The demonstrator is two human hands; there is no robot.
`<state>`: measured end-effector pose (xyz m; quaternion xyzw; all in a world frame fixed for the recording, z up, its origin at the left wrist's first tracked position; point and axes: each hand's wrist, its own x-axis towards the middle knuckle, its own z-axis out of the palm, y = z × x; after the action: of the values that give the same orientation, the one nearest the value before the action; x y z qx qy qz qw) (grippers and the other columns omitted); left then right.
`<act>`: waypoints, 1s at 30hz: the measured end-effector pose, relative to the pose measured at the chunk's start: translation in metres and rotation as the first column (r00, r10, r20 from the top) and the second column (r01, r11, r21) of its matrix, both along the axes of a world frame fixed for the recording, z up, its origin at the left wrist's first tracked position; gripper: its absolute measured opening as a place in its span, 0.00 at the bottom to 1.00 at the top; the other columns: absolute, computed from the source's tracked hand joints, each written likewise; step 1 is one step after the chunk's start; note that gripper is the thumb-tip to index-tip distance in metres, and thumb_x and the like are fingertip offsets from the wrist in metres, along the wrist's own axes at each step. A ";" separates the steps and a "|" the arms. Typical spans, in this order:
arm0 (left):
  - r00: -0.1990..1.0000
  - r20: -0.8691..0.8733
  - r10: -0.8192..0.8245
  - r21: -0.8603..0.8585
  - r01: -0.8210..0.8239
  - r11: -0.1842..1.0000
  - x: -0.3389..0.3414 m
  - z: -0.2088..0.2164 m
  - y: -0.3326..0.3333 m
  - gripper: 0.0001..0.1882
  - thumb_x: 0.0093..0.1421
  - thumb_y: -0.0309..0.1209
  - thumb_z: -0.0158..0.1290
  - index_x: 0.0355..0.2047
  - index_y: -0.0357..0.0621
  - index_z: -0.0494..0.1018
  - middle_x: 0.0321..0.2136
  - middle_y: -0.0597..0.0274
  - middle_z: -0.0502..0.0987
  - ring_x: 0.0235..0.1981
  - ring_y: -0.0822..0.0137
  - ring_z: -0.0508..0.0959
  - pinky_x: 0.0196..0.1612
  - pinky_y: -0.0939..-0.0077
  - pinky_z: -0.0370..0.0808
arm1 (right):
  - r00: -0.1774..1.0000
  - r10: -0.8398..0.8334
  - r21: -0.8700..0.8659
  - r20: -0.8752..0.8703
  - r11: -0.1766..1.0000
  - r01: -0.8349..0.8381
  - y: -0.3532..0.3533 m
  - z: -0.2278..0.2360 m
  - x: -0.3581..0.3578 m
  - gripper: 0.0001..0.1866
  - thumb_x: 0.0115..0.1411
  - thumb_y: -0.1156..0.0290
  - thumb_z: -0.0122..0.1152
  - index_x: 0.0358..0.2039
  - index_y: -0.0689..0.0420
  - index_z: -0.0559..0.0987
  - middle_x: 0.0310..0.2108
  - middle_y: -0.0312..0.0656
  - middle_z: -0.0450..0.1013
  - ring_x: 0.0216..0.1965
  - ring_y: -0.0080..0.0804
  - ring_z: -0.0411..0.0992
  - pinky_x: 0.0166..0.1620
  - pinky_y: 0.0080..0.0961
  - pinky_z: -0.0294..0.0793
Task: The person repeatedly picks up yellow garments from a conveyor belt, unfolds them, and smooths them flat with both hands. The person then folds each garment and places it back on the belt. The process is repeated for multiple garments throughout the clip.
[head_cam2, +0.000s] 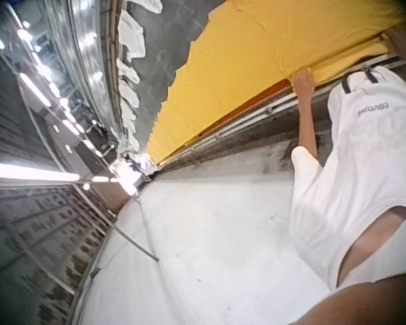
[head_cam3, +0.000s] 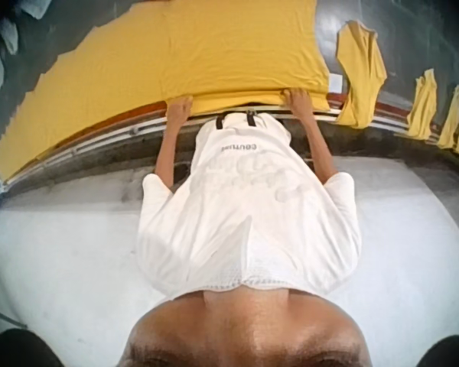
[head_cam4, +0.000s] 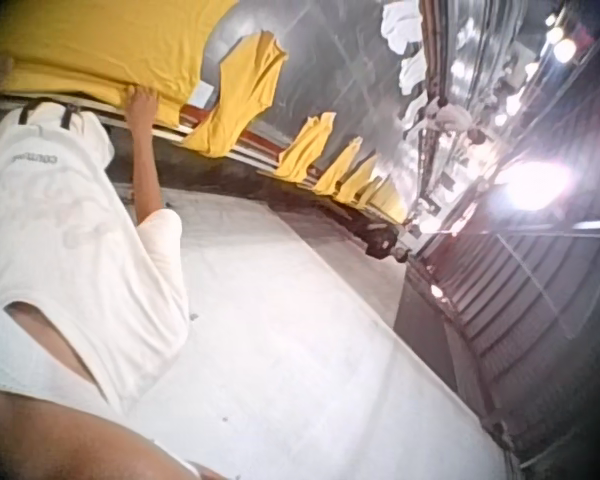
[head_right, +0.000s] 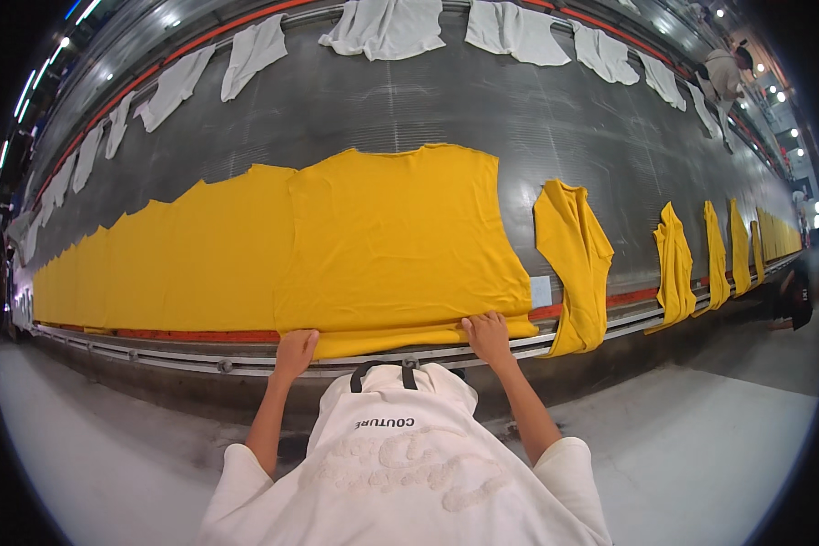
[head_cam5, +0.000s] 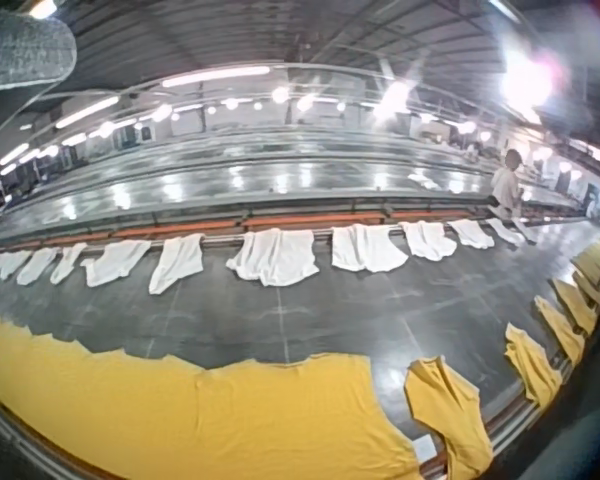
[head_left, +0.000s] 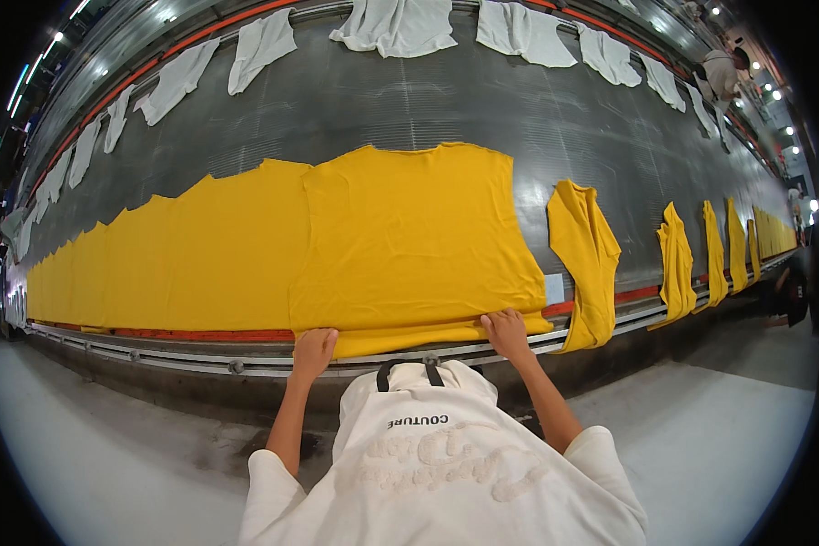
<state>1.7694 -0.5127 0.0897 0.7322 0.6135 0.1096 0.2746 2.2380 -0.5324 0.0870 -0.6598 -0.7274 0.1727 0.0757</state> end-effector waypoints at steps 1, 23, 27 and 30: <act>0.994 -0.104 -0.039 -0.092 0.029 0.995 -0.003 -0.004 0.002 0.23 0.72 0.45 0.44 0.41 0.39 0.82 0.37 0.52 0.83 0.45 0.50 0.80 0.56 0.50 0.68 | 1.000 0.007 -0.016 0.029 1.000 -0.007 0.001 -0.004 0.001 0.16 0.69 0.60 0.53 0.35 0.56 0.84 0.35 0.44 0.81 0.45 0.45 0.75 0.52 0.44 0.69; 0.956 -0.272 0.106 -0.302 -0.190 0.934 0.071 0.023 0.033 0.33 0.68 0.56 0.48 0.51 0.35 0.80 0.47 0.41 0.83 0.52 0.43 0.80 0.65 0.48 0.64 | 0.624 -0.725 0.063 -0.291 0.637 0.769 0.075 -0.038 0.130 0.20 0.54 0.64 0.70 0.46 0.59 0.80 0.31 0.46 0.80 0.38 0.47 0.80 0.44 0.41 0.77; 0.970 -0.006 0.242 -0.269 -0.235 0.934 0.104 0.036 0.027 0.28 0.67 0.48 0.54 0.51 0.32 0.79 0.46 0.41 0.83 0.51 0.47 0.82 0.58 0.60 0.73 | 0.658 -0.703 -0.088 -0.268 0.698 0.710 0.089 -0.031 0.119 0.17 0.55 0.64 0.69 0.42 0.61 0.80 0.30 0.47 0.79 0.36 0.47 0.79 0.44 0.42 0.76; 0.962 0.103 0.254 -0.304 -0.213 0.929 0.139 0.056 0.023 0.24 0.68 0.43 0.56 0.51 0.30 0.79 0.45 0.42 0.83 0.50 0.50 0.82 0.56 0.63 0.74 | 0.727 -0.597 0.124 -0.339 0.738 0.663 0.078 -0.037 0.125 0.10 0.59 0.69 0.66 0.35 0.63 0.78 0.26 0.49 0.75 0.28 0.47 0.76 0.36 0.42 0.74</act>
<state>1.9083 -0.4899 0.1457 0.5960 0.6849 0.1019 0.4066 2.3635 -0.4540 0.0500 -0.8237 -0.4549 0.1389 0.3088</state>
